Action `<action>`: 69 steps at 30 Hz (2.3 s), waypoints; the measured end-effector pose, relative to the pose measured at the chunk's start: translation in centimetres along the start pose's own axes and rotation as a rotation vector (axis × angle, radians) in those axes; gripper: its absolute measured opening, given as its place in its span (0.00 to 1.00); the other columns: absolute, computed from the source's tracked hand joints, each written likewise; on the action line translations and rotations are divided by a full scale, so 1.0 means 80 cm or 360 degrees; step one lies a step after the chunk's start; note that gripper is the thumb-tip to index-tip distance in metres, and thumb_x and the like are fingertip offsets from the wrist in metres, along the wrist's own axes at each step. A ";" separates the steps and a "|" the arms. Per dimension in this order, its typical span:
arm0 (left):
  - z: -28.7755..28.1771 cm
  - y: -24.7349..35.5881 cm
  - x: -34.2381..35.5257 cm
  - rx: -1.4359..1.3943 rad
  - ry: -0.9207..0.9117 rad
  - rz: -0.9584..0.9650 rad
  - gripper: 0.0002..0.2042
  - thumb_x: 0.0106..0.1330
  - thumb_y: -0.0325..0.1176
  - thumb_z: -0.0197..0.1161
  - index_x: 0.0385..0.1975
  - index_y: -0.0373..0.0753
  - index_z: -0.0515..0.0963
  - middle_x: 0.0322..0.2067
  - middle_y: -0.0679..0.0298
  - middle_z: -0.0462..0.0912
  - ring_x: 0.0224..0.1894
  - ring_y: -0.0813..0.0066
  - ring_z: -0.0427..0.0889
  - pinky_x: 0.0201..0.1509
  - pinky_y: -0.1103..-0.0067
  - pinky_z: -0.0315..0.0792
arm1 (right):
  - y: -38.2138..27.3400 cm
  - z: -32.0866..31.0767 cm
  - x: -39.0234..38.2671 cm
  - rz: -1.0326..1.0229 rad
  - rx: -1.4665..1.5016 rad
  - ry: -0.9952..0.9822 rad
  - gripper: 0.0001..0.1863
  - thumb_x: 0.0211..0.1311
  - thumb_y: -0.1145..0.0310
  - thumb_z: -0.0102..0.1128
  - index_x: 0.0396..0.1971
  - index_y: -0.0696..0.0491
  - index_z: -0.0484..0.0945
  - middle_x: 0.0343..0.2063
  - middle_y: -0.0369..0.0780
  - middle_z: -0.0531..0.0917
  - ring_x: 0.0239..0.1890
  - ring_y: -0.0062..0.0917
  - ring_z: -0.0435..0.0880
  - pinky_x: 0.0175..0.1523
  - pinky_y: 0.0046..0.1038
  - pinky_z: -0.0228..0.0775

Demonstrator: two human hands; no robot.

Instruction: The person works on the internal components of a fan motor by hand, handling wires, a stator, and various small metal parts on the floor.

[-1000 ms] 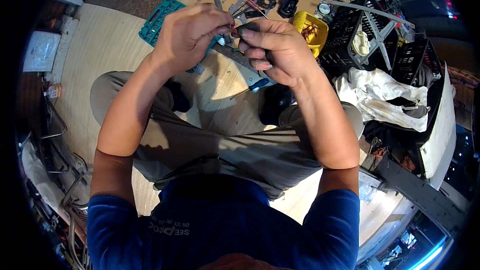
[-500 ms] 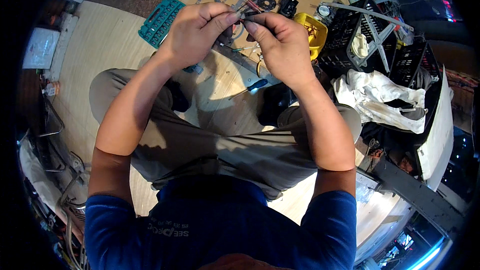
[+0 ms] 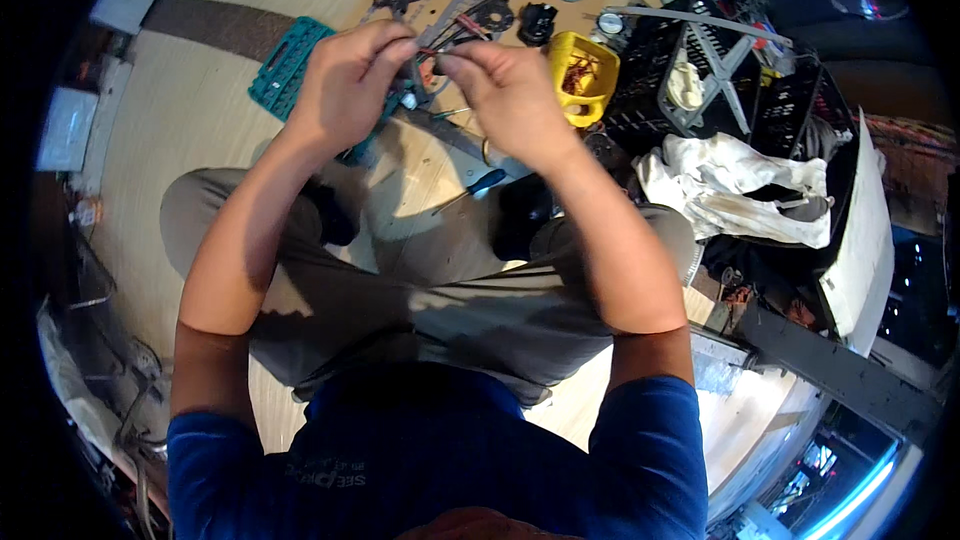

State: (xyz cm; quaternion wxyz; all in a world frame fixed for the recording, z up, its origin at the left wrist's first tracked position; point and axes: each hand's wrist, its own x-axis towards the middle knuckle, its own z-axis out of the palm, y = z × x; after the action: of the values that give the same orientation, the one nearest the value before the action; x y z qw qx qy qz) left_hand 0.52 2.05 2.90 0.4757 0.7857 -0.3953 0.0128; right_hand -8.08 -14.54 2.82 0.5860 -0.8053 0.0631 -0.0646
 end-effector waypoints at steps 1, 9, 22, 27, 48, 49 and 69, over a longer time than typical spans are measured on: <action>0.000 -0.002 0.001 0.0068 0.0020 0.0002 0.08 0.65 0.31 0.56 0.34 0.33 0.77 0.24 0.54 0.78 0.27 0.61 0.79 0.32 0.74 0.71 | 0.009 0.008 0.001 -0.0145 0.0014 0.0090 0.07 0.61 0.69 0.60 0.32 0.57 0.82 0.20 0.47 0.80 0.21 0.27 0.77 0.31 0.28 0.70; -0.001 -0.004 0.003 0.0060 0.0002 -0.0228 0.09 0.66 0.33 0.56 0.34 0.32 0.77 0.23 0.56 0.79 0.27 0.65 0.79 0.34 0.75 0.71 | 0.013 -0.002 0.005 -0.0381 -0.0392 0.0074 0.09 0.62 0.68 0.59 0.27 0.59 0.78 0.22 0.49 0.79 0.23 0.40 0.77 0.32 0.32 0.70; 0.006 -0.006 0.001 -0.0050 0.0035 -0.0258 0.09 0.68 0.33 0.55 0.33 0.32 0.77 0.22 0.59 0.78 0.26 0.71 0.77 0.32 0.77 0.70 | 0.024 0.002 -0.001 -0.0454 -0.0558 0.0269 0.07 0.60 0.69 0.58 0.28 0.57 0.79 0.22 0.49 0.78 0.27 0.45 0.79 0.32 0.36 0.70; 0.009 -0.025 0.004 0.0142 -0.0281 -0.0243 0.13 0.67 0.35 0.56 0.42 0.31 0.78 0.31 0.50 0.82 0.35 0.59 0.82 0.41 0.73 0.72 | 0.096 -0.028 0.012 -0.0237 -0.0569 0.0095 0.10 0.61 0.66 0.60 0.35 0.57 0.81 0.23 0.50 0.79 0.26 0.40 0.79 0.32 0.32 0.70; -0.080 -0.034 0.015 0.0139 0.0093 -0.0411 0.25 0.66 0.47 0.56 0.52 0.32 0.73 0.39 0.44 0.82 0.42 0.54 0.82 0.49 0.70 0.72 | 0.349 -0.154 -0.006 0.1159 0.0176 0.0966 0.20 0.59 0.66 0.64 0.44 0.68 0.76 0.36 0.46 0.83 0.38 0.34 0.80 0.45 0.32 0.71; -0.088 -0.035 0.008 0.0162 0.0118 -0.0434 0.25 0.66 0.47 0.56 0.52 0.32 0.73 0.39 0.44 0.82 0.42 0.54 0.82 0.49 0.70 0.72 | 0.321 -0.140 0.003 0.1151 0.0077 0.1020 0.21 0.59 0.65 0.64 0.44 0.68 0.76 0.35 0.46 0.83 0.36 0.32 0.81 0.43 0.31 0.72; -0.233 -0.030 0.021 -0.0157 0.0862 -0.0620 0.18 0.70 0.41 0.53 0.51 0.34 0.74 0.39 0.57 0.82 0.35 0.71 0.81 0.39 0.76 0.76 | 0.372 0.094 -0.018 0.0416 -0.1701 -0.1428 0.21 0.54 0.57 0.59 0.40 0.58 0.81 0.38 0.53 0.82 0.45 0.45 0.80 0.51 0.38 0.72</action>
State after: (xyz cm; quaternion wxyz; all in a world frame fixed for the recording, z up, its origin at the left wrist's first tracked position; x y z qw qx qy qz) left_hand 9.85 15.71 11.97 0.5944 0.7906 -0.0971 0.1109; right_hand -8.90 -16.36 -27.83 0.0831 -0.9173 -0.0650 0.3840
